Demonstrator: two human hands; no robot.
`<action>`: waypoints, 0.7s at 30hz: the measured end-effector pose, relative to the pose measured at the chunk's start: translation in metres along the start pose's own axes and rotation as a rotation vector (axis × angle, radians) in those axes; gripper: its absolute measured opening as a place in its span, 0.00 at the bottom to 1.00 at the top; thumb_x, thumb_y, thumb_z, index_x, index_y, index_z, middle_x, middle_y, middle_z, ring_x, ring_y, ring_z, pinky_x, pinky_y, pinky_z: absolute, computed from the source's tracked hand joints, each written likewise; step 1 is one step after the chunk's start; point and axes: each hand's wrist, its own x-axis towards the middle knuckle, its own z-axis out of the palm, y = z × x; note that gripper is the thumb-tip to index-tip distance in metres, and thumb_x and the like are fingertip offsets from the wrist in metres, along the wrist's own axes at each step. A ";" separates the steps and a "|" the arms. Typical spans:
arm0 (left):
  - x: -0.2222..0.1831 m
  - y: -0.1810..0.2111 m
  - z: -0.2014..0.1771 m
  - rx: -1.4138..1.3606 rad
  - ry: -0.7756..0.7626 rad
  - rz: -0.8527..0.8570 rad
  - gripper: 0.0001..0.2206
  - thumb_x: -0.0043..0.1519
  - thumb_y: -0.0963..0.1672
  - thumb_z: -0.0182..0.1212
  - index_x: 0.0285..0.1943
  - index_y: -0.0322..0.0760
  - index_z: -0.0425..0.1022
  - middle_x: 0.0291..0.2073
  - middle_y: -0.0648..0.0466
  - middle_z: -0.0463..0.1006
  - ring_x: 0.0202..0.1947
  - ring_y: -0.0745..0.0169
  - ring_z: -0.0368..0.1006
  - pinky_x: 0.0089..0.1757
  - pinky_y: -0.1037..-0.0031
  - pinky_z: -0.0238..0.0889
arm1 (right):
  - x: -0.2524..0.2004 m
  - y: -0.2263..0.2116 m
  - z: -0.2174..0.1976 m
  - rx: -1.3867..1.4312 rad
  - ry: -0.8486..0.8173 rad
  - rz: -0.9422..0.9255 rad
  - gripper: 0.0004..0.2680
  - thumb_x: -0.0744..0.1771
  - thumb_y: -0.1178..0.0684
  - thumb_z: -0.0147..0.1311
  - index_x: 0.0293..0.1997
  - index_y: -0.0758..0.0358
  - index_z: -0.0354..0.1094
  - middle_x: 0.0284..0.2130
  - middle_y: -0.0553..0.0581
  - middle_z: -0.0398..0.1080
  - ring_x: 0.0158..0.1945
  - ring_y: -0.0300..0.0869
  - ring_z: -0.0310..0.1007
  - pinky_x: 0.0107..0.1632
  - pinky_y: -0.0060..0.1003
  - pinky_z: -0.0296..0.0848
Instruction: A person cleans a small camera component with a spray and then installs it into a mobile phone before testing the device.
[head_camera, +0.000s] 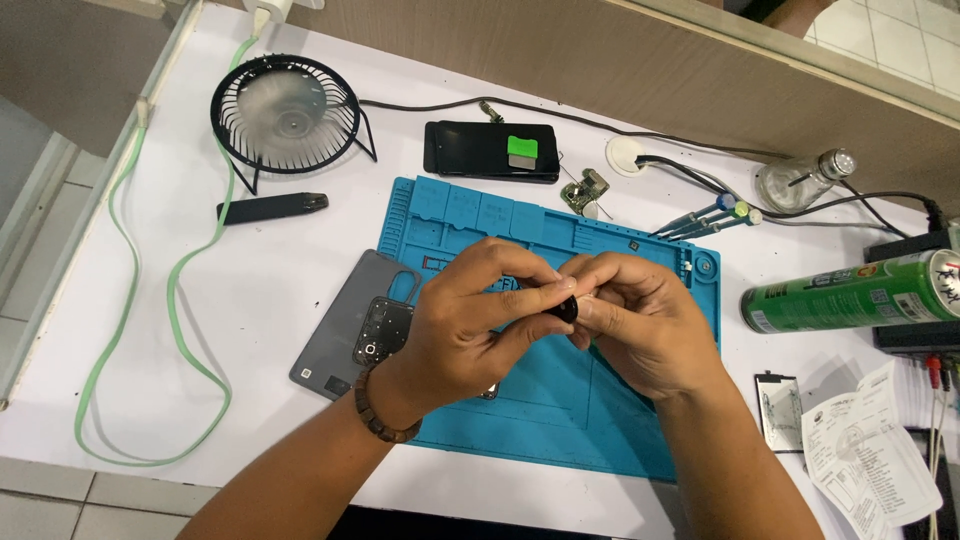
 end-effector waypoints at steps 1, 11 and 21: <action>0.001 0.001 0.000 -0.019 0.022 -0.040 0.13 0.67 0.42 0.67 0.60 0.41 0.75 0.47 0.48 0.78 0.48 0.53 0.77 0.50 0.65 0.75 | 0.000 0.001 0.002 -0.033 0.061 -0.029 0.04 0.67 0.61 0.59 0.45 0.66 0.73 0.37 0.62 0.73 0.32 0.42 0.71 0.32 0.29 0.73; -0.003 0.009 0.005 -0.139 0.132 -0.213 0.13 0.65 0.43 0.68 0.58 0.42 0.76 0.46 0.49 0.79 0.45 0.56 0.79 0.46 0.72 0.79 | -0.010 -0.005 0.020 -0.698 0.197 -0.309 0.05 0.66 0.62 0.58 0.45 0.67 0.72 0.42 0.64 0.74 0.42 0.45 0.77 0.38 0.28 0.78; -0.004 0.011 0.004 -0.182 0.115 -0.241 0.15 0.65 0.42 0.70 0.60 0.44 0.76 0.48 0.51 0.78 0.45 0.58 0.78 0.46 0.74 0.78 | -0.003 -0.006 0.026 -1.144 0.163 -0.668 0.01 0.67 0.65 0.52 0.37 0.74 0.68 0.30 0.66 0.72 0.33 0.53 0.74 0.40 0.41 0.73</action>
